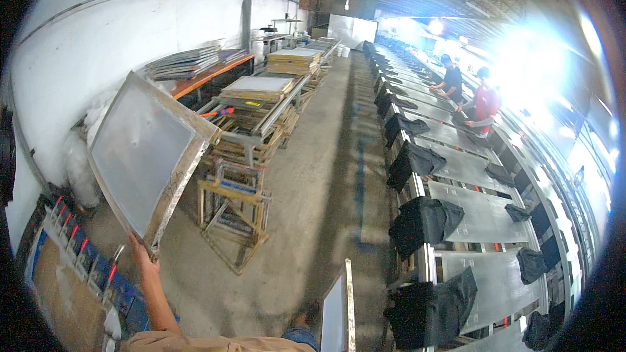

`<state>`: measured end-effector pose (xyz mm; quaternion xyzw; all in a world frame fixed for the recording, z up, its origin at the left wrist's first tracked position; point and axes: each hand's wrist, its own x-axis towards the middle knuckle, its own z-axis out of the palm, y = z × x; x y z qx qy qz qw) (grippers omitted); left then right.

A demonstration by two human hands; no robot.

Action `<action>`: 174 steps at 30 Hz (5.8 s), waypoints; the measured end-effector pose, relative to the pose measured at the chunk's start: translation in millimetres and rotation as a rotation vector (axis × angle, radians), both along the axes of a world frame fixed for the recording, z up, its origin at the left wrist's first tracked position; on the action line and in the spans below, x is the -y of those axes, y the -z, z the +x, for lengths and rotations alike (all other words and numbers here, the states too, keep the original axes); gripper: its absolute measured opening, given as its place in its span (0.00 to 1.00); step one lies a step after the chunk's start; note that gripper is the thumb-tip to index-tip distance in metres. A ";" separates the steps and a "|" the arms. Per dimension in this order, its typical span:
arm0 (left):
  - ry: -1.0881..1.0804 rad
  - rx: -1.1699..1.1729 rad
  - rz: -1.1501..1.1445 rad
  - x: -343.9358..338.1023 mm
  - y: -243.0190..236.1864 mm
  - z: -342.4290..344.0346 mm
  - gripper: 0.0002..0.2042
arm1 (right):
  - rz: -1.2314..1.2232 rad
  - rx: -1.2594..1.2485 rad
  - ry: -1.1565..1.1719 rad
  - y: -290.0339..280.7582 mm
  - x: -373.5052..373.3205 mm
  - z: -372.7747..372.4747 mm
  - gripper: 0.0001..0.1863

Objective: The person uses a yellow utility knife to cut white fabric around rectangular frames on a large workbench. They remove the cut fabric pieces and stack the frames on a nearby rack.

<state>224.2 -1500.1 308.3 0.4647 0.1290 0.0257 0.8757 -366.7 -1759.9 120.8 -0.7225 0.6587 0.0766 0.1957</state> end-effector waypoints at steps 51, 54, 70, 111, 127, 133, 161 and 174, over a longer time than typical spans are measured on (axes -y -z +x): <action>-0.521 -0.500 0.377 1107.4 91.2 880.8 0.26 | -0.120 1.247 0.121 -202.6 1440.5 1037.1 0.29; -0.580 -0.450 0.558 1107.0 88.1 878.1 0.28 | -0.175 1.223 -0.024 -235.7 1443.0 1126.8 0.32; -0.439 -0.685 1.207 1103.3 76.6 879.7 0.33 | 0.734 1.382 -0.477 -208.2 1398.1 1579.4 0.39; -0.361 -0.346 1.122 1004.9 171.3 879.5 0.30 | 0.656 0.643 -1.521 -85.6 1175.3 1776.2 0.39; -0.387 0.210 1.143 1321.3 -38.0 1069.2 0.10 | 0.224 1.163 -0.521 -147.7 1649.0 1779.3 0.19; 0.480 0.267 0.760 1538.3 -23.5 1183.8 0.23 | -0.637 0.989 -0.860 -202.1 1826.7 1900.3 0.17; -0.111 0.171 0.971 1596.8 -66.6 1219.3 0.31 | 0.467 0.747 -1.167 -299.3 1810.8 2080.0 0.47; -0.539 -0.199 0.739 1253.3 -64.7 902.9 0.37 | 0.887 0.715 -1.287 -198.5 1393.3 1830.1 0.40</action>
